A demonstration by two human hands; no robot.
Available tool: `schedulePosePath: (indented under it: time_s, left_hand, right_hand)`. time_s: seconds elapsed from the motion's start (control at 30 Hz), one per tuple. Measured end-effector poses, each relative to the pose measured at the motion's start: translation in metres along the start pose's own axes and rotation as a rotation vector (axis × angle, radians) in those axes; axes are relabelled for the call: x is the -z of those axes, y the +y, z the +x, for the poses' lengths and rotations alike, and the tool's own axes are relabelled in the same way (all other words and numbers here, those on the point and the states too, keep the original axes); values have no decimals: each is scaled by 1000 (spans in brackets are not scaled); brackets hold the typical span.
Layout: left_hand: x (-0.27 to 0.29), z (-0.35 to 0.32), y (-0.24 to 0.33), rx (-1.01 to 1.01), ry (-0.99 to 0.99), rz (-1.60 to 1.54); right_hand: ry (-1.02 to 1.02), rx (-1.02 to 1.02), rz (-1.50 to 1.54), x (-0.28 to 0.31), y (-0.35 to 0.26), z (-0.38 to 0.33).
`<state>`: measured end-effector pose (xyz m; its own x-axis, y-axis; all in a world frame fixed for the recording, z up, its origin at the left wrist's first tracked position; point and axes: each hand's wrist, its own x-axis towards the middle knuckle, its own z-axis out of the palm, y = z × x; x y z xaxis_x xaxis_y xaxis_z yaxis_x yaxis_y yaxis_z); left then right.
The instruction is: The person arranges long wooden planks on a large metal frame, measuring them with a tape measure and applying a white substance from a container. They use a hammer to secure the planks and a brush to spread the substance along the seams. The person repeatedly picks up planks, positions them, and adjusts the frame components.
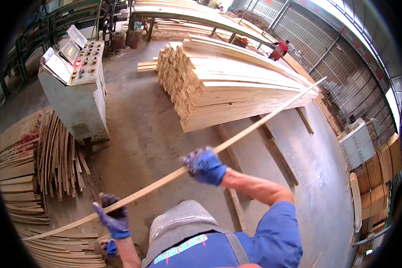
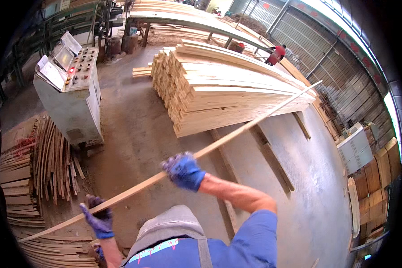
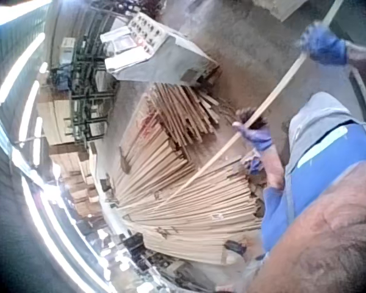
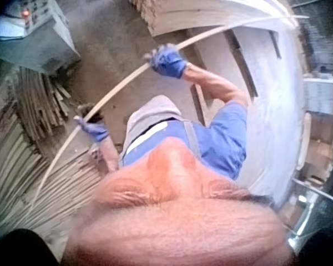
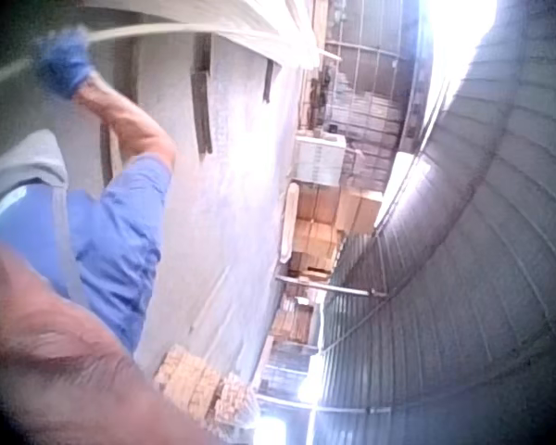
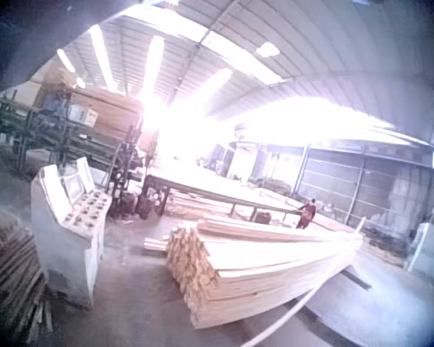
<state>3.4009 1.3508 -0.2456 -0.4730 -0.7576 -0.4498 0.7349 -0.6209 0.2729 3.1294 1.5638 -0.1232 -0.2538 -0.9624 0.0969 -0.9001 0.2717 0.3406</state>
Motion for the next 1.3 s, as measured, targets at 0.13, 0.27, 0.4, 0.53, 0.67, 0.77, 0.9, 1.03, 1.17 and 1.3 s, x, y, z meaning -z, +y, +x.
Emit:
schedulePosePath:
  time_s: [0.13,0.27,0.4,0.53,0.67,0.77,0.9,1.03,1.17,1.3]
  left_hand:
    - [-18,20,8,8,-210,80]
    - [96,109,119,-351,-45,63]
    - [129,179,153,-486,38,110]
    - [32,206,92,-532,-55,247]
    - [-108,212,56,-647,-170,203]
    - [-203,222,66,-626,-441,234]
    - [-319,278,82,-518,-857,337]
    - [-398,349,149,-631,-1061,430]
    - [-501,426,155,-635,-1094,635]
    - [-595,526,129,-648,-1121,633]
  right_hand:
    - [144,56,0,-19,81,13]
    - [83,-31,44,-41,168,20]
    - [104,-69,1,-86,261,55]
    - [75,-100,27,-130,362,97]
    - [163,-133,9,-136,453,163]
    - [347,-111,9,-137,520,229]
    - [483,-147,-33,-145,599,316]
    - [565,-259,-30,-144,669,412]
    - [695,-285,-33,-160,725,529]
    - [755,-296,-54,-186,765,627]
